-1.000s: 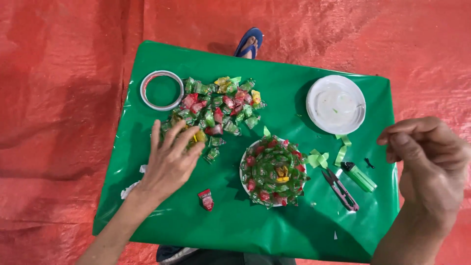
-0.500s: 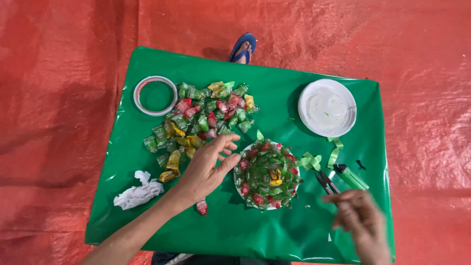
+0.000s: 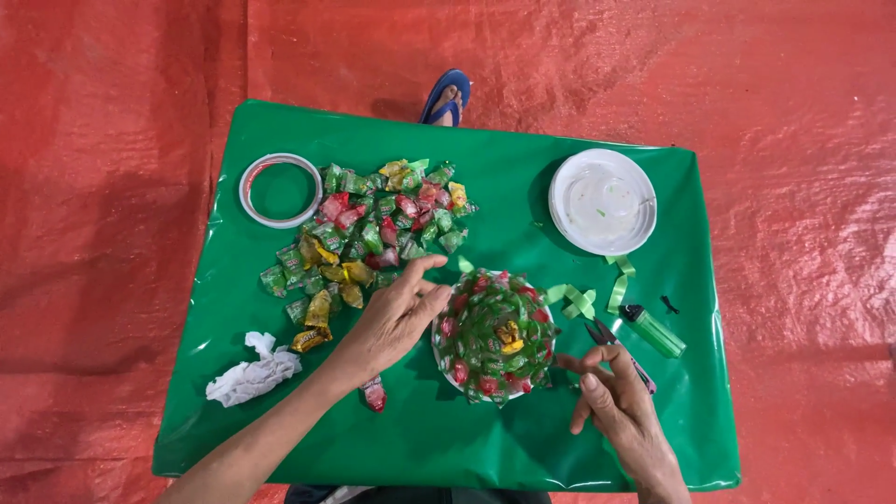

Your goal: The person constructs a decorative object using green and red candy wrappers, securing them with double-sided tape and using scissors to cut ribbon segments.

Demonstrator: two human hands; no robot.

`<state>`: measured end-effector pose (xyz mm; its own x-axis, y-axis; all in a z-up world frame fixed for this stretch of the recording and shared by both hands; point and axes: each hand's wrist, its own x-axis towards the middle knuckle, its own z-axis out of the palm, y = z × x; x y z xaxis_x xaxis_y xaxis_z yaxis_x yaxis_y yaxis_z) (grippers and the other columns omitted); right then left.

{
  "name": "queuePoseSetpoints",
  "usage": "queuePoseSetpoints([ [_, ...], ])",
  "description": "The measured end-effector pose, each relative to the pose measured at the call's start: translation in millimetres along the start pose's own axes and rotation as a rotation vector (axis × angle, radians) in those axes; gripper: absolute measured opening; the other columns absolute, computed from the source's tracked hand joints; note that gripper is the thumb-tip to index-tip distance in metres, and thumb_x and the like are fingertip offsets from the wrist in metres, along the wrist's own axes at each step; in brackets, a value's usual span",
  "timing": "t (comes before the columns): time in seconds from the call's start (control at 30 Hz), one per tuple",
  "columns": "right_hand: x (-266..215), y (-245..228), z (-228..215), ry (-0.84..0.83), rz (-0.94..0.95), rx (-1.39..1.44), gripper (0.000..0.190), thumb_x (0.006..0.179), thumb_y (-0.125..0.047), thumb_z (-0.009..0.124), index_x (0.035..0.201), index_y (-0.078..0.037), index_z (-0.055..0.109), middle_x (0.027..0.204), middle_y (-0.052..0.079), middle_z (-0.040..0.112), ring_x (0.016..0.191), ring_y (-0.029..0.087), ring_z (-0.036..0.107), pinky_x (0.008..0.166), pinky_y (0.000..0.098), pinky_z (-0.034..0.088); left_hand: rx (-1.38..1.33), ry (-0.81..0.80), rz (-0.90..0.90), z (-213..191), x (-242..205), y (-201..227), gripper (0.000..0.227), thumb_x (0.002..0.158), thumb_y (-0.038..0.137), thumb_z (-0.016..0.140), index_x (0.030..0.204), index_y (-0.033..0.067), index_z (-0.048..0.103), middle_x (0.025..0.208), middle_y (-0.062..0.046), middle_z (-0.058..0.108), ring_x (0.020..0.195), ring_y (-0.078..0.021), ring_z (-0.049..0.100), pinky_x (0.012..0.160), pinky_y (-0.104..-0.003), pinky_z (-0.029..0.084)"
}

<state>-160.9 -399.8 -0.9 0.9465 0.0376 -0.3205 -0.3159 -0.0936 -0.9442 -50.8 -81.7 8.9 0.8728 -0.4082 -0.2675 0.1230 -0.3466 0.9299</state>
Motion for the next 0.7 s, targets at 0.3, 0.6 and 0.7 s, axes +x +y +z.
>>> queuePoseSetpoints([
  [0.3, 28, -19, -5, -0.109, -0.216, -0.107, 0.021, 0.105, -0.025, 0.053, 0.118, -0.008, 0.057, 0.066, 0.003, 0.067, 0.059, 0.013, 0.075, 0.118, 0.0458, 0.045, -0.152, 0.013, -0.085, 16, -47, -17, 0.07, 0.099, 0.047, 0.048, 0.162, 0.0238, 0.028, 0.133, -0.009, 0.064, 0.109, -0.0336, 0.078, 0.089, -0.058, 0.068],
  [0.6, 74, -20, -35, 0.33, -0.371, -1.028, 0.019, 0.095, -0.023, 0.074, 0.112, -0.017, 0.076, 0.101, -0.004, 0.077, 0.056, 0.016, 0.065, 0.062, 0.0359, 0.049, -0.041, 0.088, -0.093, 12, -56, -22, 0.076, 0.096, 0.052, 0.049, 0.16, 0.0136, 0.035, 0.1, -0.012, 0.081, 0.088, -0.0273, 0.086, 0.077, -0.04, 0.075],
  [0.7, 82, -17, -30, 0.326, -0.349, -1.181, 0.029, 0.092, -0.039, 0.076, 0.118, -0.025, 0.078, 0.1, -0.006, 0.074, 0.082, 0.02, 0.072, 0.056, 0.0425, 0.055, 0.148, 0.212, -0.003, -2, -59, -10, 0.058, 0.104, 0.038, 0.046, 0.155, 0.0117, 0.04, 0.098, -0.012, 0.079, 0.071, -0.0206, 0.082, 0.053, -0.028, 0.073],
])
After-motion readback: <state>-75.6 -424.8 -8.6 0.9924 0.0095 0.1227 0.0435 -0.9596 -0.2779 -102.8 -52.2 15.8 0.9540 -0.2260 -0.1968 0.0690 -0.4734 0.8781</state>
